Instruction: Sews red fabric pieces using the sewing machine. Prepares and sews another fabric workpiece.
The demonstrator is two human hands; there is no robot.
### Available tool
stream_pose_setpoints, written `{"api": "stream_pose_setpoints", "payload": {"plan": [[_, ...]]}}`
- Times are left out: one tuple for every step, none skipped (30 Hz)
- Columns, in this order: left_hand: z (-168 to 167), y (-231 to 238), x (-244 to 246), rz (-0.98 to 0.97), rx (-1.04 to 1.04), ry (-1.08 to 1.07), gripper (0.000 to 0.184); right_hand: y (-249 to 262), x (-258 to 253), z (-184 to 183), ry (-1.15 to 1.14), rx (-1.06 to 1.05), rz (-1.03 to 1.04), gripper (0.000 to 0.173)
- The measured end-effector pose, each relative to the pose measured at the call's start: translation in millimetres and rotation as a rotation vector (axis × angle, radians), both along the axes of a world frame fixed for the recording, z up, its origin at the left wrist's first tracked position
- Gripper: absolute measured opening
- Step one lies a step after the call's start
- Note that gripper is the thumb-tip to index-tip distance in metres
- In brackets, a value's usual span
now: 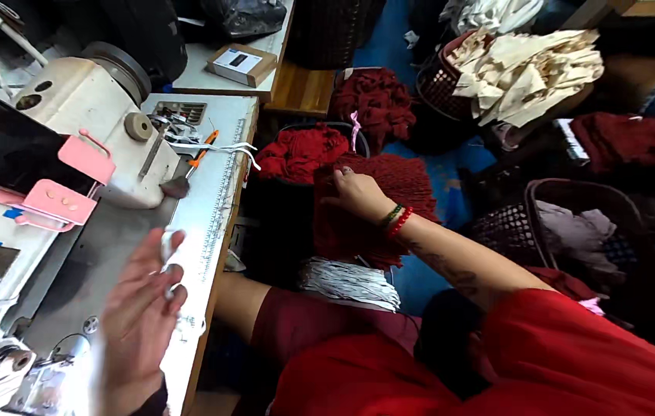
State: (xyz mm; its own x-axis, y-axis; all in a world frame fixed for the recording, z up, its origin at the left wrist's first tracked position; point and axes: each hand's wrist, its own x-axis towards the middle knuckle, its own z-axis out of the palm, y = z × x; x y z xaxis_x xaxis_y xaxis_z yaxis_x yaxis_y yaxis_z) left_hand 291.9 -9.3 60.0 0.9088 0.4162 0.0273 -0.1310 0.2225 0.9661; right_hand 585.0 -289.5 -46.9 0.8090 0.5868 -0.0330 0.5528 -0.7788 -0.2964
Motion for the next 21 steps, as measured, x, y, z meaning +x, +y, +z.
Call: {"api": "stream_pose_setpoints", "payload": {"plan": [[-4.8, -8.2, 16.9, -0.072, -0.066, 0.010, 0.048, -2.2, 3.3, -4.5, 0.002, -0.001, -0.011, 0.039], [-10.8, -18.3, 33.1, -0.113, -0.090, 0.035, 0.053, -5.5, 4.4, -1.2, -0.009, 0.037, -0.016, 0.027], [-17.6, -30.3, 47.7, -0.132, -0.082, 0.066, 0.054, -10.9, 2.4, 10.5, -0.016, 0.093, -0.008, 0.021], [-24.7, -44.0, 61.9, -0.135, -0.040, 0.098, 0.054, -18.3, -2.4, 26.4, -0.012, 0.147, 0.011, 0.018], [-32.0, -59.0, 76.8, -0.118, 0.053, 0.125, 0.054, -24.4, -6.0, 44.1, 0.017, 0.189, 0.038, 0.016], [-39.8, -72.8, 91.1, -0.111, 0.187, 0.143, 0.057, -28.4, -9.5, 62.2, 0.062, 0.213, 0.074, 0.015], [-46.2, -84.9, 104.4, -0.116, 0.314, 0.152, 0.064, -29.8, -13.7, 80.4, 0.117, 0.228, 0.119, 0.014], [-52.0, -95.9, 117.6, -0.127, 0.433, 0.132, 0.069, -30.2, -18.9, 97.5, 0.177, 0.256, 0.171, 0.013], [-56.4, -104.9, 129.4, -0.132, 0.557, 0.115, 0.074, -30.9, -25.1, 112.5, 0.234, 0.291, 0.234, 0.012], [-59.9, -111.4, 138.2, -0.127, 0.675, 0.113, 0.073, -31.6, -31.1, 124.7, 0.288, 0.332, 0.298, 0.011], [-61.6, -115.1, 142.8, -0.122, 0.765, 0.127, 0.063, -31.6, -36.3, 134.2, 0.339, 0.383, 0.350, 0.012], [-61.8, -116.5, 142.2, -0.123, 0.820, 0.156, 0.048, -30.7, -41.0, 141.9, 0.403, 0.448, 0.373, 0.013], [-60.5, -114.8, 137.6, -0.139, 0.848, 0.200, 0.036, -28.4, -45.1, 148.0, 0.477, 0.537, 0.371, 0.012], [-59.0, -110.0, 131.3, -0.166, 0.852, 0.252, 0.030, -25.7, -47.8, 154.1, 0.581, 0.638, 0.341, 0.010], [-60.4, -102.7, 123.6, -0.199, 0.824, 0.307, 0.027, -22.3, -50.4, 160.6, 0.705, 0.737, 0.306, 0.010], [-65.9, -94.1, 115.1, -0.231, 0.771, 0.351, 0.026, -17.2, -54.5, 166.5, 0.845, 0.829, 0.262, 0.011], [-71.4, -86.8, 106.0, -0.257, 0.685, 0.382, 0.027, -10.9, -59.5, 171.3, 0.966, 0.885, 0.212, 0.014], [-75.6, -81.3, 95.8, -0.264, 0.553, 0.406, 0.029, -4.3, -64.4, 173.3, 1.033, 0.890, 0.197, 0.014], [-76.7, -78.6, 84.6, -0.226, 0.382, 0.425, 0.029, 1.2, -67.9, 170.1, 1.017, 0.839, 0.262, 0.014], [-73.2, -78.6, 73.7, -0.138, 0.206, 0.422, 0.026, 6.0, -70.1, 163.6, 0.926, 0.732, 0.374, 0.022], [-67.6, -78.8, 63.3, -0.045, 0.032, 0.369, 0.021, 11.1, -71.7, 156.2, 0.819, 0.590, 0.457, 0.040]]}}
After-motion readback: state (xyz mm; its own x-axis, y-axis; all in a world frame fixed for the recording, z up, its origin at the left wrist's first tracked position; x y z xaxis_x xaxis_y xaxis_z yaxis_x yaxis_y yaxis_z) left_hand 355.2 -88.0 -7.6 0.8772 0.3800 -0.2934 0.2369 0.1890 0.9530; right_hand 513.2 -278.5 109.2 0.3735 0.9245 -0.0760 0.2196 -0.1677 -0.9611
